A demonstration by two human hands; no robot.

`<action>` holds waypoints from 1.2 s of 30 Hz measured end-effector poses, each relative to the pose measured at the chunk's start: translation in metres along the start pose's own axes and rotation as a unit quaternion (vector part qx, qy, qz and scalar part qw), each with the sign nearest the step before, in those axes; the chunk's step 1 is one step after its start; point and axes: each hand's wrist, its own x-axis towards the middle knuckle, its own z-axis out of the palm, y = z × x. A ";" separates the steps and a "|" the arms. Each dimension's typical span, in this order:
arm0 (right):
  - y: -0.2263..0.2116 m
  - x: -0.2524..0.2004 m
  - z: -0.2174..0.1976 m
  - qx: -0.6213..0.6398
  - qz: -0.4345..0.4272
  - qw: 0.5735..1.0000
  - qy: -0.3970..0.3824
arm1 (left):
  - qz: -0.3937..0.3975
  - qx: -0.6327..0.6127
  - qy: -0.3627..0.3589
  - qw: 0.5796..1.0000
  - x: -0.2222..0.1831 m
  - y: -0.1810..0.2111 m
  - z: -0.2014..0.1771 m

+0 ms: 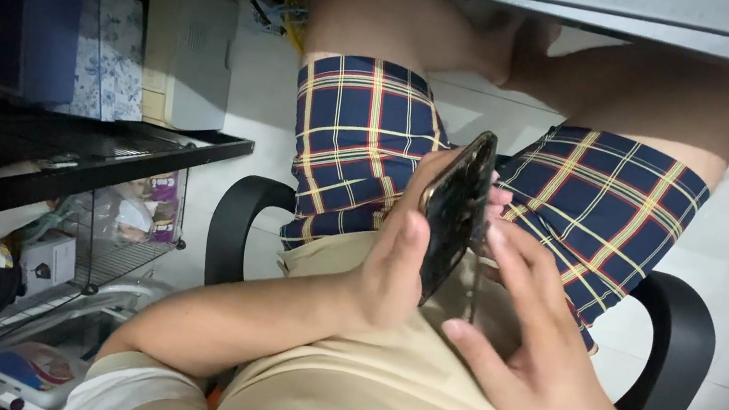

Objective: Disassembling a smartphone to inspect and manipulate the internal motherboard and camera modules.

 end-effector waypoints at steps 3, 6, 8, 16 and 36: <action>-0.001 0.000 0.004 -0.053 -0.057 0.996 0.034 | 0.075 0.100 -0.017 0.992 -0.001 0.001 -0.001; -0.004 0.003 0.006 -0.072 -0.096 0.991 0.062 | 0.108 0.133 -0.028 0.985 -0.003 0.001 -0.003; -0.006 0.003 0.006 -0.081 -0.102 0.989 0.063 | 0.115 0.133 -0.028 0.984 -0.004 0.001 -0.003; 0.002 -0.004 0.011 -0.141 -0.101 0.981 0.082 | 0.143 0.125 -0.038 0.981 -0.004 0.006 -0.002; 0.007 -0.006 0.011 -0.231 -0.134 0.959 0.097 | 0.106 0.171 -0.091 0.975 -0.004 0.025 -0.009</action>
